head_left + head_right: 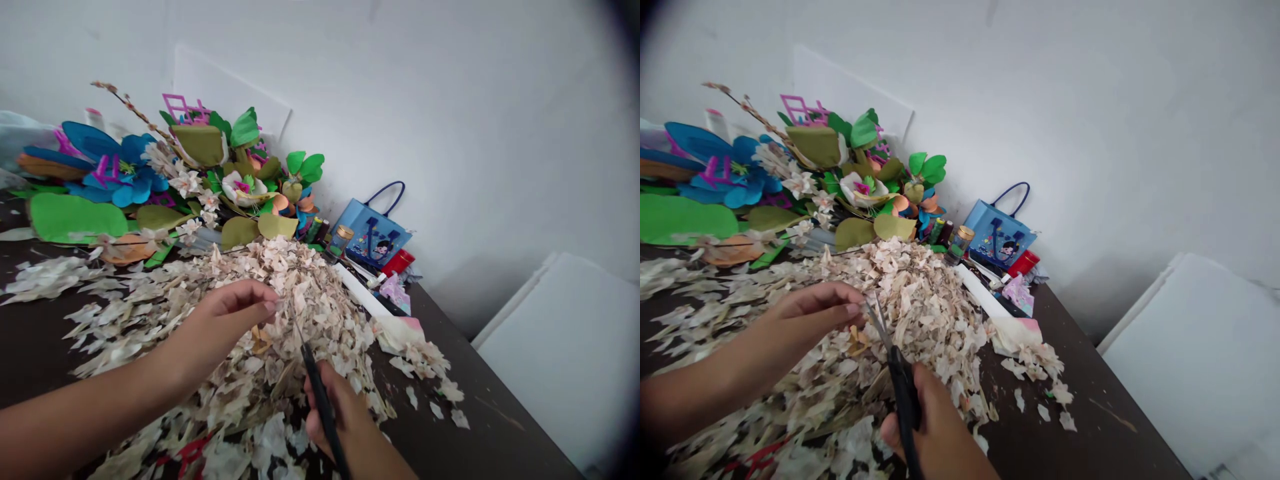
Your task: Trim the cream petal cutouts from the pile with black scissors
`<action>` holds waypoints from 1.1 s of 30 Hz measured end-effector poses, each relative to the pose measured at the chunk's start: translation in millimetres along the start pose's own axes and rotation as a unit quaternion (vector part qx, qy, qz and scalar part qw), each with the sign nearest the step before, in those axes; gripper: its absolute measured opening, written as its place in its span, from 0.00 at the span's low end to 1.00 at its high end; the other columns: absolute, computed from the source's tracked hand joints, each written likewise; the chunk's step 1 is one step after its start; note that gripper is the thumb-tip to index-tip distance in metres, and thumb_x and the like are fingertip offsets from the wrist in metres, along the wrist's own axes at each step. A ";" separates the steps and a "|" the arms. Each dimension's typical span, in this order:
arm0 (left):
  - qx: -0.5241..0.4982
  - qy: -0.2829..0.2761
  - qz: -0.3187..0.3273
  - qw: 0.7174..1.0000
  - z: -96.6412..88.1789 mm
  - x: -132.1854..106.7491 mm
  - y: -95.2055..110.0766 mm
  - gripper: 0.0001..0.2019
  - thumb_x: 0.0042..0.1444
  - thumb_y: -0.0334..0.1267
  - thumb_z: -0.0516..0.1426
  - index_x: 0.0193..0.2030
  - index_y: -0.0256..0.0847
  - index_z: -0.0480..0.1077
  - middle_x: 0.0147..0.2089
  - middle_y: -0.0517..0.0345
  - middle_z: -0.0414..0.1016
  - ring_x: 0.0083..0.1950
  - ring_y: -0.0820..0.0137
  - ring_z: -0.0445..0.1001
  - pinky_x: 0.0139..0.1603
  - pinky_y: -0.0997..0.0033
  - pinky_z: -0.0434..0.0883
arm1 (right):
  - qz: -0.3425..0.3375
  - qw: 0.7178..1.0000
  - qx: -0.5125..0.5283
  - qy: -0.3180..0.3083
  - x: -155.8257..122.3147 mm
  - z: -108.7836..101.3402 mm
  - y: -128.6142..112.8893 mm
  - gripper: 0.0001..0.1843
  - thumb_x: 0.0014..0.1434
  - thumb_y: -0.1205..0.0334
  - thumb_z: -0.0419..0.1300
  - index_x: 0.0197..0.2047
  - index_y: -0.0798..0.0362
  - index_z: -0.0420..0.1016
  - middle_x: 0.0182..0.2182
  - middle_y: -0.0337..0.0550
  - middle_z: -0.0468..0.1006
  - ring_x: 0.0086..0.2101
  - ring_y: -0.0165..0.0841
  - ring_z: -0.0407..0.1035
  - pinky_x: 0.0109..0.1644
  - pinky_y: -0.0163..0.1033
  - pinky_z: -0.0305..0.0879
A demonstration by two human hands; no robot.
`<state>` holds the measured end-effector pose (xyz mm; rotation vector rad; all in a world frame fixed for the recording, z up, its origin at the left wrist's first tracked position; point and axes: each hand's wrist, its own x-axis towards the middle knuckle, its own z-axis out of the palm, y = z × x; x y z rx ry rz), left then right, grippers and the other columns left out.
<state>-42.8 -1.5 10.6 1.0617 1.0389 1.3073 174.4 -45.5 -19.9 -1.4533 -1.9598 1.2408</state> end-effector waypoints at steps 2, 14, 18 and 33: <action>0.042 -0.001 0.028 0.999 -2.1 0.3 3.8 0.04 0.47 0.38 0.61 0.30 0.43 0.74 0.29 0.60 0.73 0.33 0.69 0.68 0.35 0.72 0.63 | 0.013 1.000 0.026 -0.005 2.0 0.7 2.8 0.27 0.54 0.37 0.56 0.47 0.49 0.65 0.37 0.44 0.65 0.36 0.36 0.61 0.37 0.36 0.64; 0.223 0.003 0.116 0.968 -10.0 3.6 12.8 0.10 0.50 0.46 0.58 0.33 0.45 0.77 0.32 0.55 0.77 0.35 0.63 0.71 0.30 0.71 0.62 | -0.003 0.997 0.070 0.010 10.6 4.2 17.8 0.19 0.53 0.48 0.62 0.40 0.52 0.66 0.32 0.39 0.64 0.31 0.32 0.59 0.35 0.33 0.60; 0.233 -0.002 0.139 0.963 -12.3 6.1 10.5 0.09 0.50 0.44 0.58 0.33 0.45 0.77 0.33 0.56 0.77 0.33 0.65 0.72 0.34 0.70 0.65 | -0.009 0.994 0.107 0.009 15.2 5.7 19.4 0.17 0.51 0.51 0.64 0.37 0.52 0.66 0.30 0.36 0.62 0.28 0.29 0.56 0.31 0.31 0.57; 0.133 -0.042 0.131 0.982 -6.9 -0.3 11.8 0.11 0.53 0.40 0.56 0.44 0.42 0.64 0.30 0.62 0.69 0.32 0.71 0.68 0.33 0.72 0.64 | -0.023 0.993 0.118 -0.009 16.9 2.6 20.6 0.08 0.53 0.63 0.61 0.36 0.52 0.65 0.26 0.35 0.69 0.27 0.30 0.65 0.28 0.30 0.58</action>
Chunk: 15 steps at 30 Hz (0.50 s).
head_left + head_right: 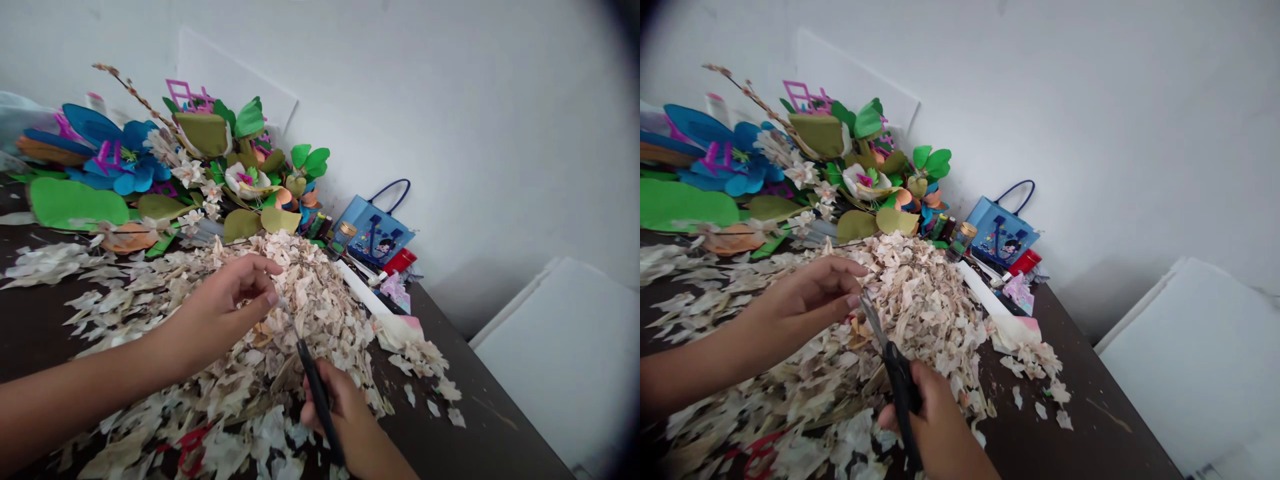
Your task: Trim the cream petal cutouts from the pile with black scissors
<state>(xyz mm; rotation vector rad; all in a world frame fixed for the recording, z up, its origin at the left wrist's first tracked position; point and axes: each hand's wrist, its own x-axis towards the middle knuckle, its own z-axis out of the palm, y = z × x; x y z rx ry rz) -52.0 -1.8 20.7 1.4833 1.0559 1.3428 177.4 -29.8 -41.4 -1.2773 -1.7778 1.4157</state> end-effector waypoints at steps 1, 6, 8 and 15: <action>-0.001 -0.001 -0.001 1.000 -0.1 0.3 -0.5 0.12 0.53 0.40 0.56 0.44 0.42 0.64 0.30 0.62 0.68 0.32 0.71 0.68 0.34 0.72 0.64 | 0.000 1.000 0.000 -0.001 0.8 0.0 -0.5 0.08 0.53 0.63 0.60 0.36 0.52 0.65 0.25 0.35 0.70 0.26 0.30 0.65 0.28 0.30 0.57; -0.002 -0.002 -0.007 1.000 0.0 -0.4 -3.1 0.12 0.55 0.40 0.55 0.45 0.42 0.63 0.30 0.62 0.68 0.32 0.72 0.67 0.33 0.73 0.64 | -0.012 1.000 -0.013 0.002 3.1 0.4 -1.1 0.07 0.52 0.63 0.61 0.34 0.53 0.66 0.24 0.36 0.72 0.26 0.31 0.67 0.28 0.31 0.58; -0.001 -0.008 -0.007 1.000 0.6 -1.0 -4.8 0.12 0.55 0.40 0.55 0.46 0.42 0.62 0.30 0.62 0.68 0.32 0.72 0.67 0.33 0.72 0.64 | -0.018 0.999 -0.027 0.009 3.3 0.6 -0.9 0.07 0.51 0.64 0.61 0.34 0.53 0.67 0.24 0.36 0.73 0.26 0.31 0.68 0.28 0.30 0.58; 0.011 -0.008 0.014 1.000 4.9 -0.7 -10.4 0.12 0.54 0.39 0.54 0.45 0.41 0.62 0.29 0.63 0.66 0.29 0.73 0.66 0.29 0.74 0.64 | -0.010 0.996 -0.085 0.039 7.6 2.9 -5.6 0.04 0.50 0.69 0.59 0.29 0.53 0.65 0.21 0.36 0.76 0.25 0.31 0.70 0.29 0.30 0.60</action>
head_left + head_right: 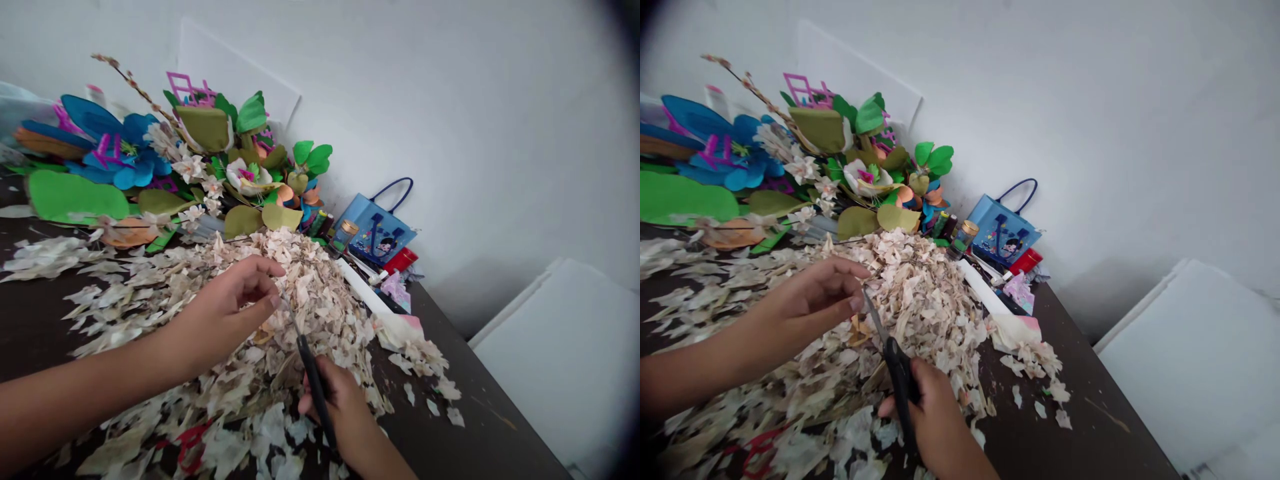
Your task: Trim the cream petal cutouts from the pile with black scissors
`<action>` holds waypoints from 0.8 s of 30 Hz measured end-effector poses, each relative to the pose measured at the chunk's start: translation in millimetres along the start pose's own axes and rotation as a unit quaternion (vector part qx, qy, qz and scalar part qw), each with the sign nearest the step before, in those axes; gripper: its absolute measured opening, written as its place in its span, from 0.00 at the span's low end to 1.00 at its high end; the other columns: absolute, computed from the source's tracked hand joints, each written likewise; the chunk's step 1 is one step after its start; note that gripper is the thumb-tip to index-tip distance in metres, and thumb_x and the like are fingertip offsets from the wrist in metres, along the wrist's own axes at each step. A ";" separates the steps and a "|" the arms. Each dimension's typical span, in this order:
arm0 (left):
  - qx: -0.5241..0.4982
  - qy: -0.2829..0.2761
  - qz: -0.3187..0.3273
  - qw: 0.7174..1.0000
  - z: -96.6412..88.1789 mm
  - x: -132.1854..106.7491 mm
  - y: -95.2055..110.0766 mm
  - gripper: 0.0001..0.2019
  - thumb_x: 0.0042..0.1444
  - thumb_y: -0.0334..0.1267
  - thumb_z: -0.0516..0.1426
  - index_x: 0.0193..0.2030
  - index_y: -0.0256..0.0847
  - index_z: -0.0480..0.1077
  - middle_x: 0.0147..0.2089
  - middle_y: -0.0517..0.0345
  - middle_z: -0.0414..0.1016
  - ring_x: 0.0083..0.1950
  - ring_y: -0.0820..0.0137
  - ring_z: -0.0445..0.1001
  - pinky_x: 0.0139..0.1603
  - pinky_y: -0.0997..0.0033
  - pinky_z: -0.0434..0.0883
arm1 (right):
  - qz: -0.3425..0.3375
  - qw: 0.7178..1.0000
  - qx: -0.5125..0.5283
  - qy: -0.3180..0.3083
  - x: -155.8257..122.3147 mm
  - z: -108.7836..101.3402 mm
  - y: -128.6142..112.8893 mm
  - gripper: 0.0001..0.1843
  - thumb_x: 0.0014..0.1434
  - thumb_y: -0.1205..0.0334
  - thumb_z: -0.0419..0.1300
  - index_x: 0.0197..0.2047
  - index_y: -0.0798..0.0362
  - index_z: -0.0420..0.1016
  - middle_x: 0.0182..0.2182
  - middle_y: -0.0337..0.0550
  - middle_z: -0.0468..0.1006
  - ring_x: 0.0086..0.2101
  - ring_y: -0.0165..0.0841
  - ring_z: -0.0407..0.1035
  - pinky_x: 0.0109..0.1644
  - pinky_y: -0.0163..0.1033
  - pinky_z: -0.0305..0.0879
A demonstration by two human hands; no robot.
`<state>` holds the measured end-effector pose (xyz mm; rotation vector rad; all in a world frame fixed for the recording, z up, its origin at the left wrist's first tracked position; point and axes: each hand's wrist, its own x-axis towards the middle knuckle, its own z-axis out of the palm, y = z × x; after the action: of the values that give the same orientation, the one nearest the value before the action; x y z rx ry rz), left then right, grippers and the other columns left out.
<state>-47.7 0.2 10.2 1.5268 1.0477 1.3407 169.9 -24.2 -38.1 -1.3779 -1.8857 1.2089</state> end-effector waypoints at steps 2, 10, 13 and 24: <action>-0.002 0.000 0.003 1.000 0.4 0.2 -0.5 0.13 0.54 0.39 0.54 0.45 0.40 0.61 0.29 0.63 0.67 0.30 0.73 0.67 0.29 0.74 0.64 | 0.003 1.000 -0.003 0.001 0.8 0.7 -0.1 0.04 0.49 0.70 0.58 0.29 0.53 0.65 0.21 0.36 0.76 0.25 0.31 0.70 0.29 0.30 0.60; 0.007 0.014 -0.008 1.000 -1.7 1.9 1.9 0.14 0.52 0.42 0.56 0.44 0.40 0.66 0.29 0.62 0.69 0.30 0.73 0.68 0.28 0.74 0.64 | -0.021 1.000 0.003 0.015 0.3 -1.8 18.1 0.12 0.52 0.55 0.61 0.31 0.54 0.64 0.23 0.38 0.71 0.24 0.30 0.63 0.27 0.31 0.55; 0.007 0.011 -0.033 0.999 -3.0 3.8 -1.6 0.14 0.50 0.44 0.57 0.41 0.40 0.71 0.30 0.60 0.72 0.31 0.72 0.68 0.30 0.73 0.64 | -0.035 0.999 -0.019 0.026 0.8 -3.2 21.5 0.18 0.53 0.47 0.60 0.32 0.55 0.65 0.25 0.38 0.67 0.25 0.29 0.59 0.28 0.32 0.53; -0.013 0.100 -0.108 0.989 -57.2 7.9 -10.0 0.16 0.39 0.41 0.62 0.37 0.41 0.67 0.26 0.64 0.72 0.30 0.74 0.69 0.34 0.74 0.65 | -0.009 0.999 0.038 -0.009 0.1 -2.0 16.6 0.14 0.52 0.53 0.62 0.32 0.53 0.65 0.23 0.36 0.69 0.24 0.29 0.61 0.27 0.31 0.55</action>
<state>-104.6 14.2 8.1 1.2382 1.2780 1.3676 179.4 -22.0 -51.6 -1.3120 -1.8401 1.2748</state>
